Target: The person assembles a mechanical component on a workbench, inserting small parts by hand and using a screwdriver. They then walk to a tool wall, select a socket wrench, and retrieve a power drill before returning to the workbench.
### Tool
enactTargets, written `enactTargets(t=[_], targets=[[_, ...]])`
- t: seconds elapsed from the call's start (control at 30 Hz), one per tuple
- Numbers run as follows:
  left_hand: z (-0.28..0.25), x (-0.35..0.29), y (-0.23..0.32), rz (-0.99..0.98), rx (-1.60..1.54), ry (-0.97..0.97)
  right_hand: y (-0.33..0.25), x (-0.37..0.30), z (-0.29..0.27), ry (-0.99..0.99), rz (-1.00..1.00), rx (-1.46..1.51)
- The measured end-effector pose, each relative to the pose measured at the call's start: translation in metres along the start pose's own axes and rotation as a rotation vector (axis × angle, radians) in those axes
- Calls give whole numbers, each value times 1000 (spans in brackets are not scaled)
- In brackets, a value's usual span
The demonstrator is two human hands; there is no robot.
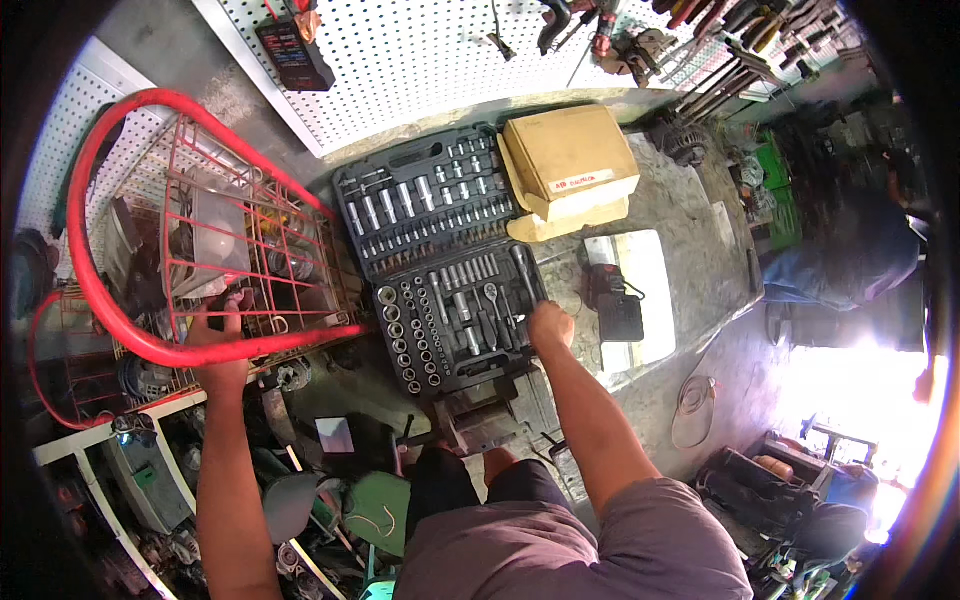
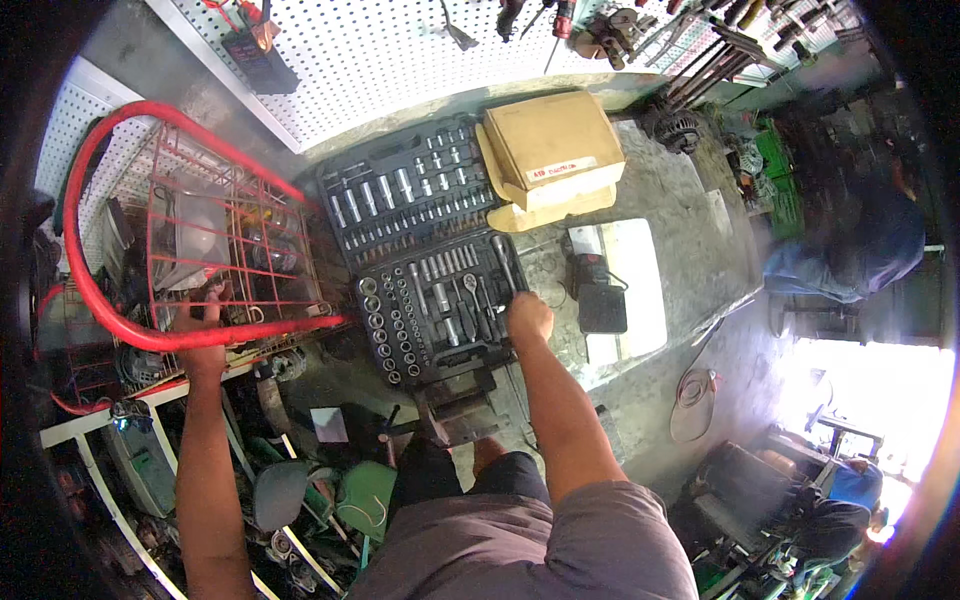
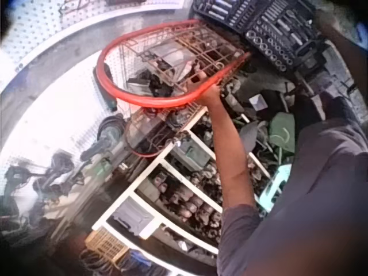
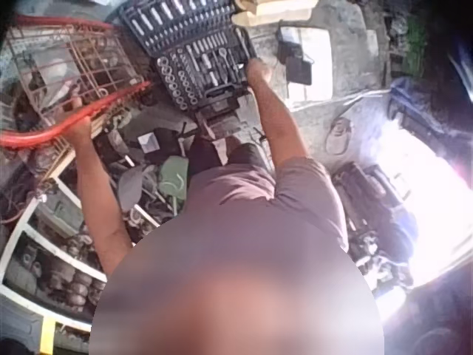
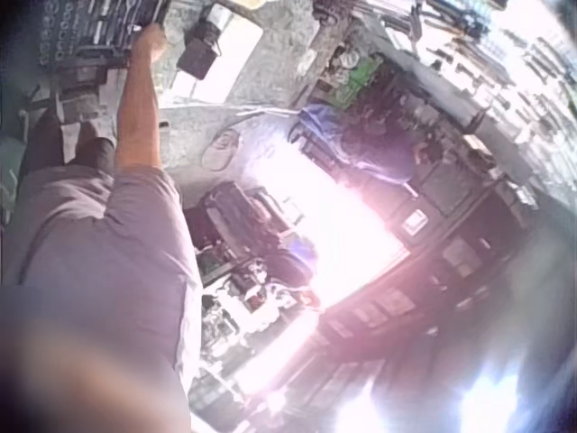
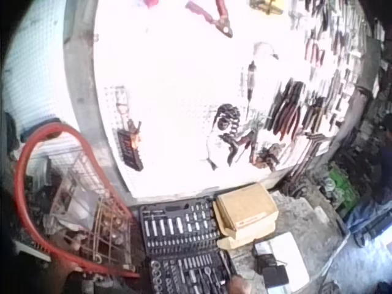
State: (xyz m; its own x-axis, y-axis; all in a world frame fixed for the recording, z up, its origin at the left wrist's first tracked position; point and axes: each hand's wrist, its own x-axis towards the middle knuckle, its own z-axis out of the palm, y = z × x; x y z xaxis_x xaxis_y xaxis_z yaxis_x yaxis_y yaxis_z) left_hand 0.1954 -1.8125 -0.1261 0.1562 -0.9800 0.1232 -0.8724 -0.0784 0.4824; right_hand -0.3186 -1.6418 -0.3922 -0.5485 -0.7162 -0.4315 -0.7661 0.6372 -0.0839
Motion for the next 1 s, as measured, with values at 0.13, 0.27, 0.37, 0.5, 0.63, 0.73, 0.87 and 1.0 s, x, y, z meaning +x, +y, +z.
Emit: enactTargets(t=[0.13,0.27,0.37,0.5,0.63,0.73,0.87,1.0], targets=[[2,-3,2,9,-84,3,-6,-1,-19,5,-1,74],[0,-4,10,3,-72,30,-1,-14,-22,57,-3,220],[0,-5,15,4,55,58,1,-18,-11,72,-71,243],[2,-4,14,-10,-67,31,-7,-11,3,77,-129,271],[5,0,8,57,90,82,-17,-8,3,68,-79,270],[5,2,7,1,-189,-21,-16,-6,-7,-53,-38,236],[1,-3,11,54,-31,32,-10,17,-22,32,-112,280],[2,-3,14,141,-111,60,-19,61,-32,-75,-262,224]])
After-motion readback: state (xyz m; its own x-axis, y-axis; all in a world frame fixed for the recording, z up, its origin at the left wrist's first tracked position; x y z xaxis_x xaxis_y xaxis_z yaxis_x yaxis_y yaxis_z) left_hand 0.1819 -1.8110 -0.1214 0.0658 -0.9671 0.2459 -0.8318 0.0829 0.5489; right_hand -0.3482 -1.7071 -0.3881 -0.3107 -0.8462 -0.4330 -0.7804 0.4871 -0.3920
